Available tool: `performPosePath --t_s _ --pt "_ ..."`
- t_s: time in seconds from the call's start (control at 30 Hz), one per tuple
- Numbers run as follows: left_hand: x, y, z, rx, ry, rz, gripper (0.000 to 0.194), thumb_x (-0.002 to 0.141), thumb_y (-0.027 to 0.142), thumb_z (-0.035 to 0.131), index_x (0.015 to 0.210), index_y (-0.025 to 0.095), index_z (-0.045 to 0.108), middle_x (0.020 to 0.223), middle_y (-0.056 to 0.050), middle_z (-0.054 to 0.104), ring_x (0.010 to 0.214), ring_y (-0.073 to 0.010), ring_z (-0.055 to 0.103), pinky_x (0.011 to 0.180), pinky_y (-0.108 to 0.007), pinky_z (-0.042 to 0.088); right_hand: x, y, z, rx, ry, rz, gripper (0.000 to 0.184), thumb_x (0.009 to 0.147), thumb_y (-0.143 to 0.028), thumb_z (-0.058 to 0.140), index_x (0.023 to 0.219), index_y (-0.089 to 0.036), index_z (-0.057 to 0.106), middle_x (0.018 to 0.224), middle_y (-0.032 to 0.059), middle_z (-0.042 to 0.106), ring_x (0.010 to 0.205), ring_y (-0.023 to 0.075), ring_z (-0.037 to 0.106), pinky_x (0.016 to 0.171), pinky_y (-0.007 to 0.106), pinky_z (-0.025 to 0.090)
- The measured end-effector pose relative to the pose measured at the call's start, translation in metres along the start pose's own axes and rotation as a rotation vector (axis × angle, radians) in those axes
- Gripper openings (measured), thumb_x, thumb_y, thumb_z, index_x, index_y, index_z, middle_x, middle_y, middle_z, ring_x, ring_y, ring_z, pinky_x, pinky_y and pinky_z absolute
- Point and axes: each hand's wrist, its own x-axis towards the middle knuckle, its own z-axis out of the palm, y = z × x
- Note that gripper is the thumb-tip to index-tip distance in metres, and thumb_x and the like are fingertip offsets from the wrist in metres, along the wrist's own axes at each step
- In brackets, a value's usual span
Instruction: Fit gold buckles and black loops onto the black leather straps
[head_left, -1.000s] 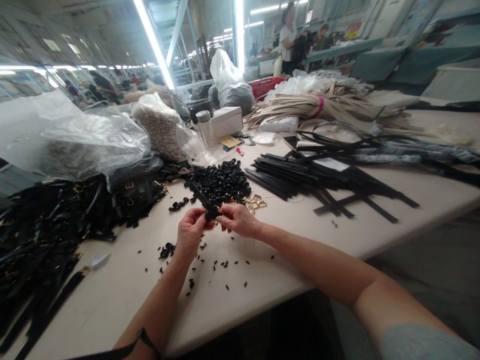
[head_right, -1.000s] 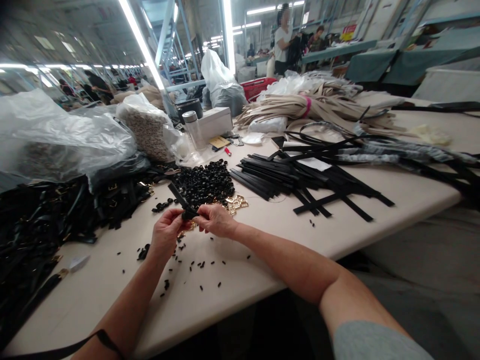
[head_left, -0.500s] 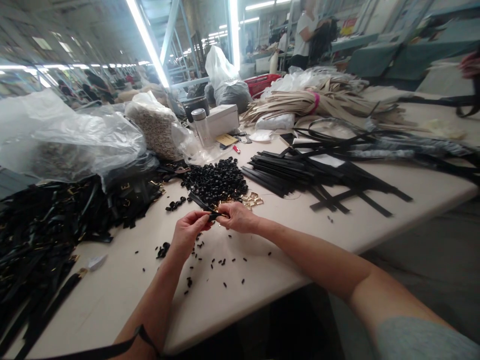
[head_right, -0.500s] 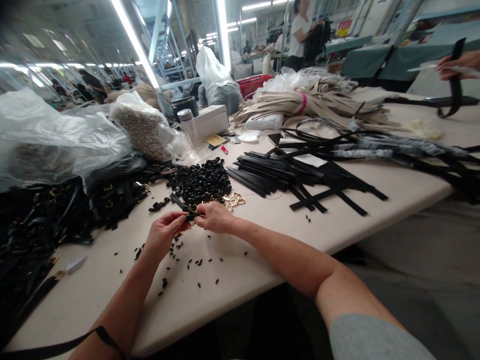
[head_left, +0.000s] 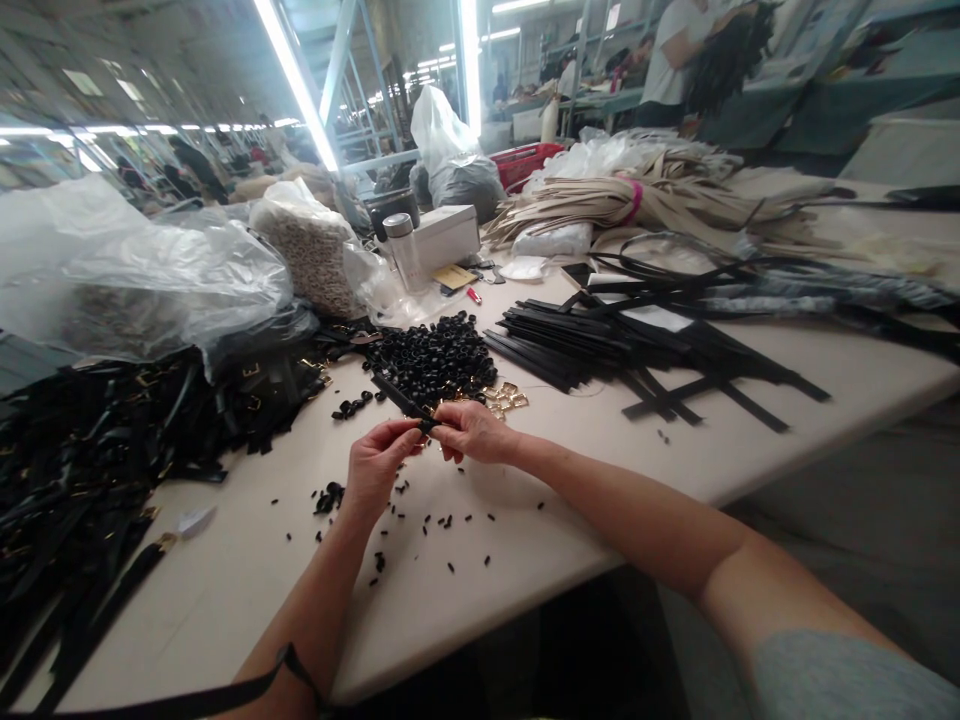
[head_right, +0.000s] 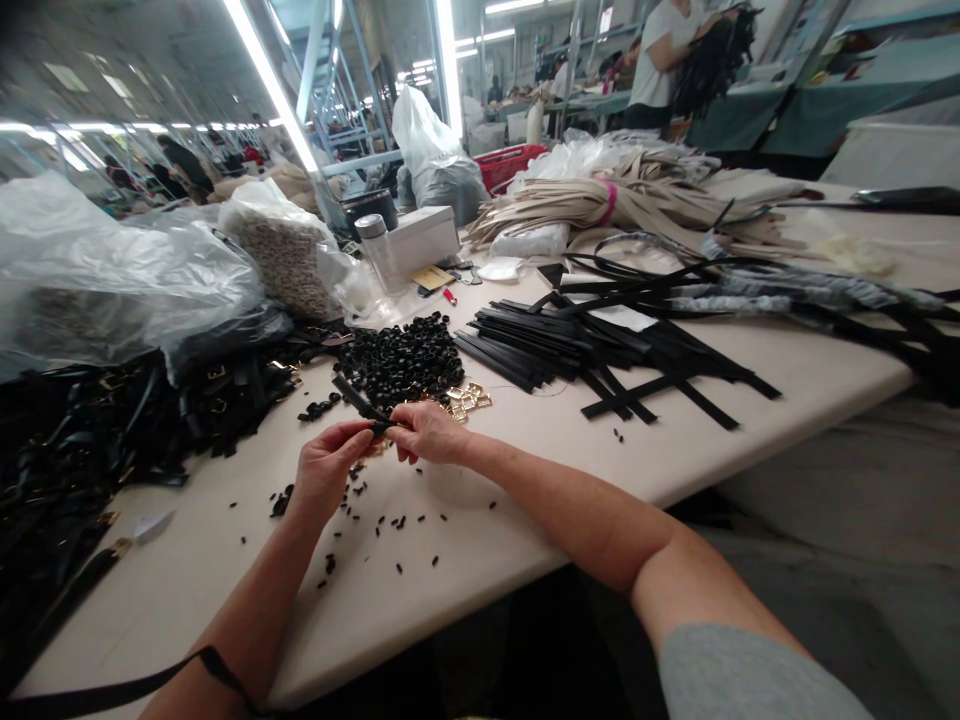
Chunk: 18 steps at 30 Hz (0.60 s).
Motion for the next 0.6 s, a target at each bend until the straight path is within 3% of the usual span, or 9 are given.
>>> performPosePath --t_s 0.1,0.17,0.37,0.47,0.6 --pt "-0.001 0.0 0.0 0.205 0.015 0.201 0.02 0.069 0.032 0.078 0.083 0.019 0.075 0.086 -0.005 0.069 0.071 -0.0155 0.063 0.066 -0.027 0.054 0.001 0.002 0.002 0.013 -0.012 -0.001 0.015 0.088 -0.027 0.053 0.079 -0.015 0.056 0.058 -0.0024 0.062 0.044 0.0071 0.057 0.043 0.015 0.043" --pt "0.0 -0.001 -0.001 0.255 -0.005 0.23 0.017 0.071 0.032 0.075 0.082 0.02 0.074 0.082 -0.004 0.067 0.067 -0.0145 0.062 0.061 -0.026 0.052 0.002 0.004 0.005 0.061 -0.025 0.019 0.009 0.087 -0.02 0.051 0.083 -0.015 0.056 0.063 -0.0018 0.064 0.049 0.007 0.06 0.047 0.015 0.046" --pt "0.003 -0.008 0.0 0.321 -0.042 0.175 0.016 0.071 0.032 0.074 0.081 0.019 0.074 0.07 -0.002 0.065 0.058 -0.0129 0.058 0.053 -0.023 0.048 0.002 0.002 0.008 0.223 -0.108 0.1 0.016 0.082 -0.005 0.048 0.092 -0.014 0.057 0.077 0.0002 0.066 0.065 0.0075 0.066 0.06 0.017 0.054" --pt "0.001 -0.01 0.004 0.232 -0.035 0.105 0.02 0.071 0.033 0.074 0.083 0.017 0.072 0.066 -0.001 0.066 0.056 -0.0126 0.058 0.055 -0.024 0.049 0.002 0.001 0.007 0.252 -0.121 0.054 0.009 0.084 -0.015 0.056 0.093 -0.013 0.058 0.081 0.0026 0.068 0.067 0.0085 0.066 0.061 0.017 0.054" --pt "-0.003 -0.007 0.01 0.07 -0.037 0.026 0.027 0.07 0.035 0.076 0.088 0.015 0.068 0.07 -0.003 0.069 0.062 -0.0132 0.063 0.063 -0.025 0.052 0.002 0.002 0.006 0.287 -0.014 0.091 0.017 0.087 -0.03 0.057 0.087 -0.013 0.059 0.074 0.0034 0.069 0.058 0.008 0.063 0.055 0.018 0.053"
